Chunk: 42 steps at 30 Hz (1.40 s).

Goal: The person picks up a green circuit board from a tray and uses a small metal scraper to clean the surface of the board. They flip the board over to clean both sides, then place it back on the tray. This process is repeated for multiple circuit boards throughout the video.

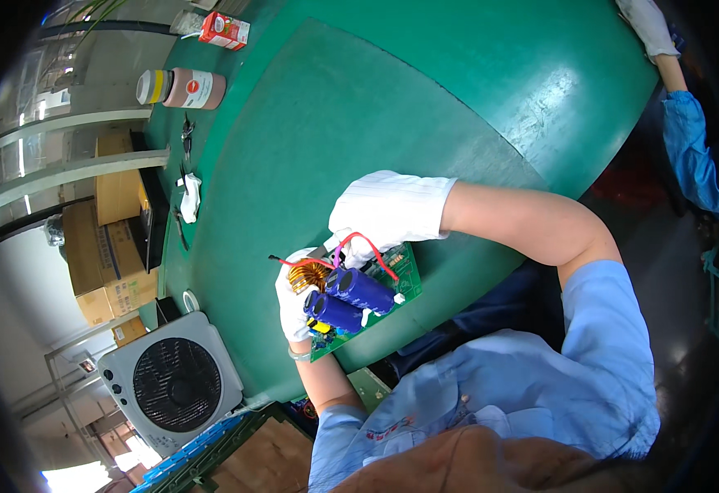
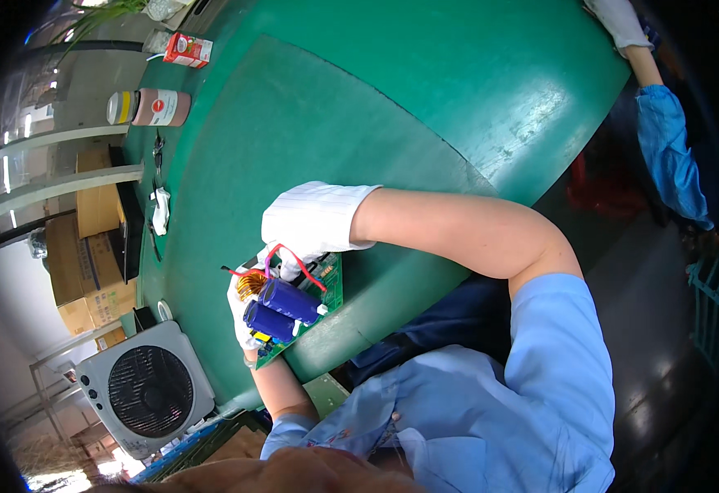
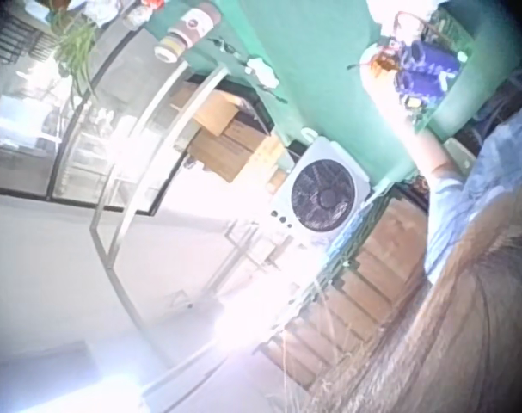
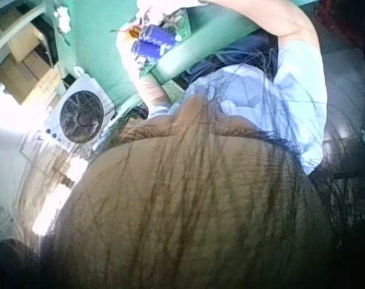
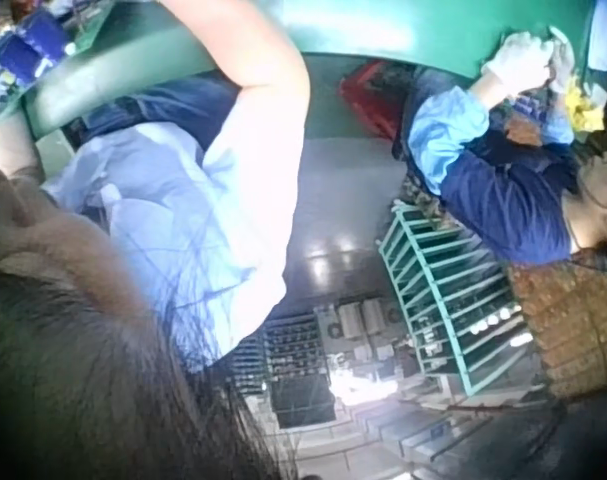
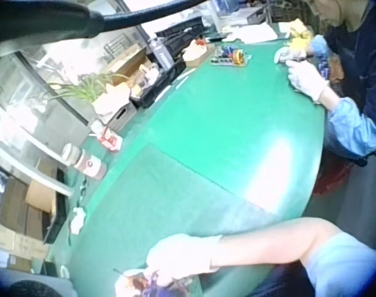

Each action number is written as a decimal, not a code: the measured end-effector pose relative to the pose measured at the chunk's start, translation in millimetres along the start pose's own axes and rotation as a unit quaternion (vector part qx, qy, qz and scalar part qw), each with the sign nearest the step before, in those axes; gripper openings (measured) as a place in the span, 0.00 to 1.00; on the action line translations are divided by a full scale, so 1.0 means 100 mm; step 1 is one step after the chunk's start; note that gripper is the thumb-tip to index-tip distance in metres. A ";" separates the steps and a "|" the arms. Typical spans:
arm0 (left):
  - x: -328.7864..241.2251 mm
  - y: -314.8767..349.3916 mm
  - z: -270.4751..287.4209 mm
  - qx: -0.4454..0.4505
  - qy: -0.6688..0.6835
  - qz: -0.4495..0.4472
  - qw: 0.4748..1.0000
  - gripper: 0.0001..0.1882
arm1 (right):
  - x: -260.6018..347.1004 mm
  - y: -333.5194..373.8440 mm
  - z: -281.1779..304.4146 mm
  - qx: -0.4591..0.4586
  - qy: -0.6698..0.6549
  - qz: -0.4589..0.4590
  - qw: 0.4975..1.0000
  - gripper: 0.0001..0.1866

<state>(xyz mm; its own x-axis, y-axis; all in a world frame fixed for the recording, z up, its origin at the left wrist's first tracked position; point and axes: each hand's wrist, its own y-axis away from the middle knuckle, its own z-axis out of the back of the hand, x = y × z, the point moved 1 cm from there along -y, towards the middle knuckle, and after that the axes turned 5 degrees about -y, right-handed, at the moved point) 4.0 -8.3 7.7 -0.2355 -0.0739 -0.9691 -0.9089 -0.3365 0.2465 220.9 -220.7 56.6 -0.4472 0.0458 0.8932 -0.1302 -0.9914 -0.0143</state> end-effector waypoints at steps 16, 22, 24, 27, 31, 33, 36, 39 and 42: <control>-0.06 -0.03 0.01 0.014 -0.044 0.007 0.999 0.40 | -0.21 -0.11 -0.05 0.009 -0.010 -0.019 1.000 0.29; -0.10 -0.05 -0.09 0.007 -0.003 0.033 0.999 0.34 | -0.24 0.00 0.04 0.070 -0.242 -0.088 0.964 0.15; -0.13 -0.03 -0.12 0.008 0.006 0.041 0.999 0.32 | -0.27 0.06 0.03 0.069 -0.245 -0.090 0.963 0.15; -0.15 -0.02 -0.15 0.003 0.005 0.041 0.999 0.30 | -0.14 0.15 0.11 0.049 -0.228 -0.094 0.968 0.16; -0.19 -0.02 -0.20 -0.003 0.008 0.041 0.999 0.26 | -0.19 0.13 0.12 0.036 -0.190 -0.122 0.973 0.18; -0.18 -0.02 -0.19 -0.004 0.011 0.044 0.999 0.25 | -0.21 0.12 0.13 0.041 -0.208 -0.135 0.968 0.19; -0.11 -0.04 -0.11 0.010 -0.011 0.029 0.999 0.26 | -0.16 0.12 0.16 0.052 -0.224 -0.160 0.960 0.19; -0.11 -0.04 -0.08 0.020 -0.002 0.027 0.999 0.28 | -0.24 0.05 0.09 0.060 -0.168 -0.142 0.974 0.21; -0.13 -0.04 -0.10 0.024 -0.012 -0.003 1.000 0.32 | -0.27 0.09 0.06 0.093 -0.161 -0.085 0.979 0.18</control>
<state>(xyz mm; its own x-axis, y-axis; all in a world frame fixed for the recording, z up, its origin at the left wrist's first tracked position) 14.3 -15.1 19.2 -0.2379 -0.0499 -0.9700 -0.9254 -0.2918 0.2420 236.7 -231.7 35.1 -0.1265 0.2008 0.9714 -0.0014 -0.9793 0.2023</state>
